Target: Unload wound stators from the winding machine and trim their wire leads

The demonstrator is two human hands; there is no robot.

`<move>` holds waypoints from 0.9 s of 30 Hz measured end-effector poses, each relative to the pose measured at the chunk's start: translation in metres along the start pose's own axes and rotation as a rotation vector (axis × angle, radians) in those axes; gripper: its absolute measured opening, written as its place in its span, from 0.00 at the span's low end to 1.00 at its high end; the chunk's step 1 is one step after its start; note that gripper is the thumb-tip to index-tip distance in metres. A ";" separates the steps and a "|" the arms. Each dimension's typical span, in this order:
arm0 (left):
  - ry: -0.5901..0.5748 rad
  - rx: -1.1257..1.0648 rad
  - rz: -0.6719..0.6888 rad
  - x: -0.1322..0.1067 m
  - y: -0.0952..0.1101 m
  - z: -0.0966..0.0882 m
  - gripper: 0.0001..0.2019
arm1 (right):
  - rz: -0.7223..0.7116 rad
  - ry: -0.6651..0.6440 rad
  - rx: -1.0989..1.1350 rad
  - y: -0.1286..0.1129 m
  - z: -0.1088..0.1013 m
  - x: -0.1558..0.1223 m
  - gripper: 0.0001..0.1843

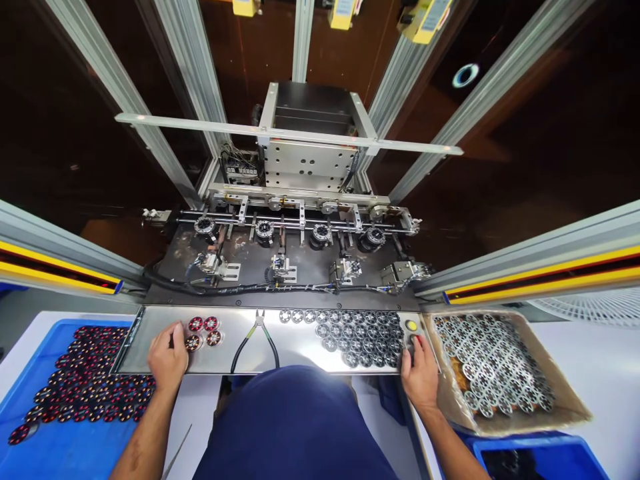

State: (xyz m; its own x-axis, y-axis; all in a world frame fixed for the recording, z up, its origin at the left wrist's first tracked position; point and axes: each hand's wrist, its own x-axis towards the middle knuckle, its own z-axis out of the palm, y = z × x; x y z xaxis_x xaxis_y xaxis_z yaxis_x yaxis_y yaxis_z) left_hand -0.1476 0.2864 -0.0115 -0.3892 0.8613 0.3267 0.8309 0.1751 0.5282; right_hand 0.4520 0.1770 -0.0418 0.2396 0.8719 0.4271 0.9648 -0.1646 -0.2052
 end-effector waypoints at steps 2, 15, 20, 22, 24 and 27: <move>-0.001 0.003 -0.001 0.000 0.000 0.000 0.17 | 0.002 0.000 0.004 0.000 0.000 0.000 0.26; -0.010 0.003 0.003 0.000 -0.003 0.001 0.18 | 0.005 0.003 0.017 -0.001 -0.001 0.001 0.26; -0.010 -0.006 -0.007 0.000 -0.001 0.000 0.16 | 0.005 0.007 0.019 -0.001 -0.001 0.001 0.26; -0.011 -0.009 -0.014 0.000 0.000 -0.001 0.16 | 0.003 0.005 0.015 -0.002 -0.001 0.000 0.26; -0.014 -0.011 -0.018 0.000 0.002 -0.001 0.16 | 0.002 0.003 0.010 -0.002 -0.001 0.000 0.26; -0.014 -0.014 -0.025 0.000 0.004 -0.002 0.16 | 0.002 0.001 0.006 -0.002 -0.001 0.000 0.26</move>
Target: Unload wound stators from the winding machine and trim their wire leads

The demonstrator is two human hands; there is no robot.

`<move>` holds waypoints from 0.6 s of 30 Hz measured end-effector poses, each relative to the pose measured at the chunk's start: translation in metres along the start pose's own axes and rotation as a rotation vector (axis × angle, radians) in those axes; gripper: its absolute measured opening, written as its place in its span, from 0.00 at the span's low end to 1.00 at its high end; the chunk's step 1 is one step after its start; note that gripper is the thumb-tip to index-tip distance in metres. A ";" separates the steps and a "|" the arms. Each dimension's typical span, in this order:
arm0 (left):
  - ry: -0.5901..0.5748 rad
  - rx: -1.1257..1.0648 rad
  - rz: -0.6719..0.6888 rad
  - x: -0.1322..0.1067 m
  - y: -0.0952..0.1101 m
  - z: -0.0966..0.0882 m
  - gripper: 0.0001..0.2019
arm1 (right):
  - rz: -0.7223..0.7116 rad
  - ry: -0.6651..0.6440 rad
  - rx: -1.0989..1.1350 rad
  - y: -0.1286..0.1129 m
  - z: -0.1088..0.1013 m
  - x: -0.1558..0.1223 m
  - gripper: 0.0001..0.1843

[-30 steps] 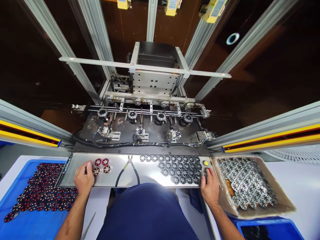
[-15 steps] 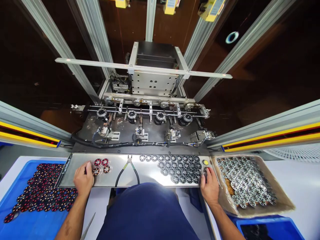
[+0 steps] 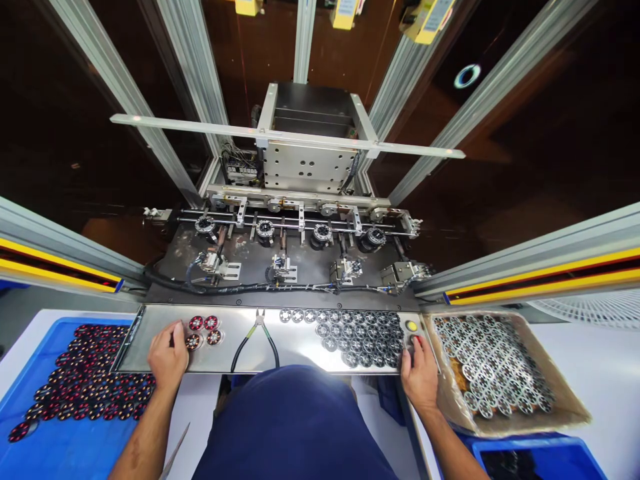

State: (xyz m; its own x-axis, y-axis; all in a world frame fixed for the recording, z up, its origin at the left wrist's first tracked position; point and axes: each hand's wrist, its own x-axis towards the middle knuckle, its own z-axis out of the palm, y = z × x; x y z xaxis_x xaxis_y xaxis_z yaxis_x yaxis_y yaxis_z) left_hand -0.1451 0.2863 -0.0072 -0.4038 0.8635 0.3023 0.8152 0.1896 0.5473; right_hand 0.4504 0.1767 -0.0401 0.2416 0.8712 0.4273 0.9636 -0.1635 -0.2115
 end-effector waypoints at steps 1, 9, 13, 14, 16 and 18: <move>0.001 -0.001 -0.002 0.000 0.001 0.000 0.16 | -0.001 -0.001 0.000 0.000 0.000 0.000 0.27; 0.000 -0.002 -0.004 0.000 0.000 0.000 0.16 | -0.006 -0.008 -0.005 0.001 0.000 0.001 0.26; -0.003 0.000 0.000 0.000 -0.001 0.000 0.17 | -0.003 -0.007 -0.004 0.000 0.000 0.000 0.26; -0.003 0.000 0.002 0.000 -0.001 0.000 0.17 | -0.002 -0.008 -0.004 0.000 0.000 0.000 0.26; -0.004 -0.001 0.007 0.000 -0.001 0.000 0.17 | -0.001 -0.010 -0.006 0.000 0.000 0.000 0.26; -0.003 -0.003 0.011 0.000 -0.002 0.000 0.16 | -0.002 -0.010 -0.008 0.000 0.000 0.001 0.26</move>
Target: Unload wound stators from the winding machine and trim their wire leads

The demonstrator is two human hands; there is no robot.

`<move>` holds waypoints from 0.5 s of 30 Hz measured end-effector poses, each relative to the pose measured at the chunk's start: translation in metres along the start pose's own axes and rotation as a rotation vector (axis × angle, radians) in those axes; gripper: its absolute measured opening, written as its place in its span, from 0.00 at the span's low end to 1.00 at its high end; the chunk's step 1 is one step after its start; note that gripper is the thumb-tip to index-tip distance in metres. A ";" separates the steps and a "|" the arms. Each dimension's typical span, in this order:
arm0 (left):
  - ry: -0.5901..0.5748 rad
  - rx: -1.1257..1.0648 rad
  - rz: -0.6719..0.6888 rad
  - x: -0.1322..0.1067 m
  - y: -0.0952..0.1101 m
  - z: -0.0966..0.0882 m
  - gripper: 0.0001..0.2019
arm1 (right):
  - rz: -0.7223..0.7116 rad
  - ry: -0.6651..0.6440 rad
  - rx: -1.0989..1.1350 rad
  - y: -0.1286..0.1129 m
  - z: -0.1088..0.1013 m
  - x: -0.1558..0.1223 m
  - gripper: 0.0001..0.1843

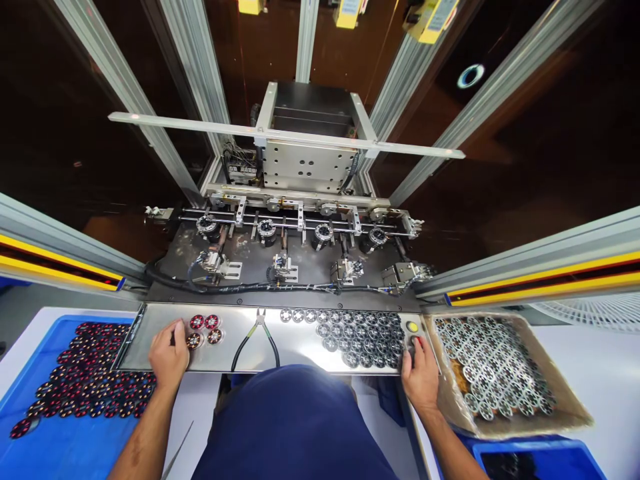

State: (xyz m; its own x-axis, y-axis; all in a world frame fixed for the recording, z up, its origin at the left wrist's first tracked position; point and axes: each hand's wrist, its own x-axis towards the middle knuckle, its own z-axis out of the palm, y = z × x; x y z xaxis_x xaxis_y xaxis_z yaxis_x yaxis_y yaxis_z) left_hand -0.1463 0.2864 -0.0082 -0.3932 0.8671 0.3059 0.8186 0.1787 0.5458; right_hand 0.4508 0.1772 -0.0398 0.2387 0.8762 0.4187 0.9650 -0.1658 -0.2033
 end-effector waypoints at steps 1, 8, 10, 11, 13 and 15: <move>0.001 -0.001 0.001 0.000 0.000 0.000 0.16 | -0.002 -0.001 -0.001 0.000 0.000 0.000 0.26; 0.004 -0.010 0.009 -0.001 -0.003 0.002 0.16 | -0.038 -0.030 0.001 -0.001 -0.008 0.002 0.26; 0.002 -0.014 0.010 -0.001 -0.003 0.002 0.16 | -0.057 -0.050 0.000 -0.001 -0.013 0.001 0.26; 0.002 -0.016 0.009 -0.001 -0.003 0.002 0.16 | -0.067 -0.060 -0.003 0.000 -0.016 0.000 0.26; 0.001 -0.019 0.009 -0.001 -0.003 0.002 0.15 | -0.082 -0.078 -0.013 0.003 -0.021 -0.002 0.26; -0.001 -0.022 0.008 -0.001 -0.003 0.002 0.16 | -0.087 -0.097 -0.028 0.007 -0.025 -0.002 0.26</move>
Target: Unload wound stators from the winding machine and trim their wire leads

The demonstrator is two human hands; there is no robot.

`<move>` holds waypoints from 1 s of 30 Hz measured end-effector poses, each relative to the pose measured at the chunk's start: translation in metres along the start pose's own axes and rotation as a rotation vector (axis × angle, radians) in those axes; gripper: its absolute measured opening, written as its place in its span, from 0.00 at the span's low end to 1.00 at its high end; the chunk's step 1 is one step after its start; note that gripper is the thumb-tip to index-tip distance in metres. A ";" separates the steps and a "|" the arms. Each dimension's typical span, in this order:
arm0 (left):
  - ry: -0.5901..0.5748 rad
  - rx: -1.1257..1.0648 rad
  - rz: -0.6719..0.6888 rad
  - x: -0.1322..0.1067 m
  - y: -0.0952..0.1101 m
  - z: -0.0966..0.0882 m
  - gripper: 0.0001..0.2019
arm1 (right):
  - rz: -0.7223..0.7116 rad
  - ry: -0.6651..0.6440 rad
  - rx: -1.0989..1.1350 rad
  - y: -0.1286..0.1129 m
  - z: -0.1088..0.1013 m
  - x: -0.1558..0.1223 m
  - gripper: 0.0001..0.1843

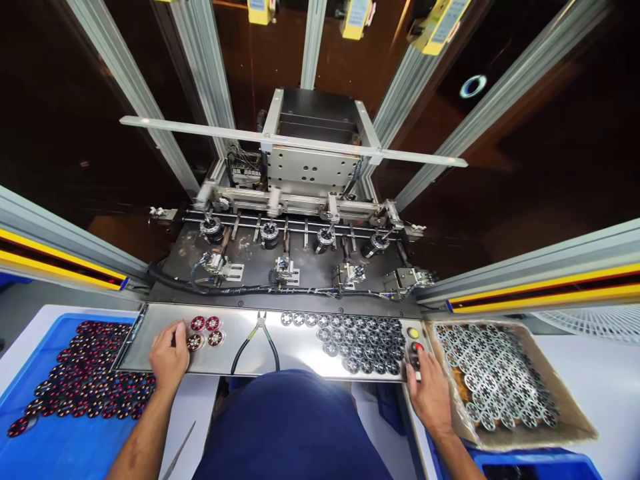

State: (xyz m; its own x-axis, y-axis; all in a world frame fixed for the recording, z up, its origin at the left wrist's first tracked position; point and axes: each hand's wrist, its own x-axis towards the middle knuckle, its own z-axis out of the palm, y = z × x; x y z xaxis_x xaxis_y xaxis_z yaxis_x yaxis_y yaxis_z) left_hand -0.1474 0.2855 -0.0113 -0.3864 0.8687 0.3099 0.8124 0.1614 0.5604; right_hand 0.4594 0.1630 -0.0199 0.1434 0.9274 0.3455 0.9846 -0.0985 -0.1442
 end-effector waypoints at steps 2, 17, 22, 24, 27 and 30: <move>-0.003 -0.003 -0.001 0.000 0.001 -0.001 0.16 | -0.006 -0.030 -0.013 0.005 -0.003 0.001 0.25; 0.010 -0.081 -0.171 0.002 0.011 -0.019 0.19 | -0.309 0.123 0.176 -0.093 -0.073 0.169 0.23; 0.064 -0.101 -0.154 0.005 0.019 -0.046 0.19 | -0.918 -0.049 0.482 -0.284 -0.068 0.297 0.19; 0.078 -0.108 -0.122 0.006 0.022 -0.056 0.17 | -1.045 -0.160 0.464 -0.350 -0.038 0.335 0.17; 0.102 -0.111 -0.067 0.009 0.027 -0.068 0.16 | -1.176 -0.300 0.410 -0.430 0.016 0.374 0.14; 0.123 -0.105 -0.011 0.018 0.033 -0.075 0.14 | -1.207 -0.386 0.356 -0.481 0.057 0.390 0.12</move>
State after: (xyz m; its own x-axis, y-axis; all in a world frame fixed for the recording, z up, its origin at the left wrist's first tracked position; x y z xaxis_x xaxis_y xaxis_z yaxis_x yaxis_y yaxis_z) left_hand -0.1604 0.2718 0.0703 -0.4507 0.8020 0.3919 0.7604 0.1149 0.6392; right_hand 0.0365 0.5926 0.1313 -0.8982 0.4125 0.1516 0.3833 0.9041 -0.1889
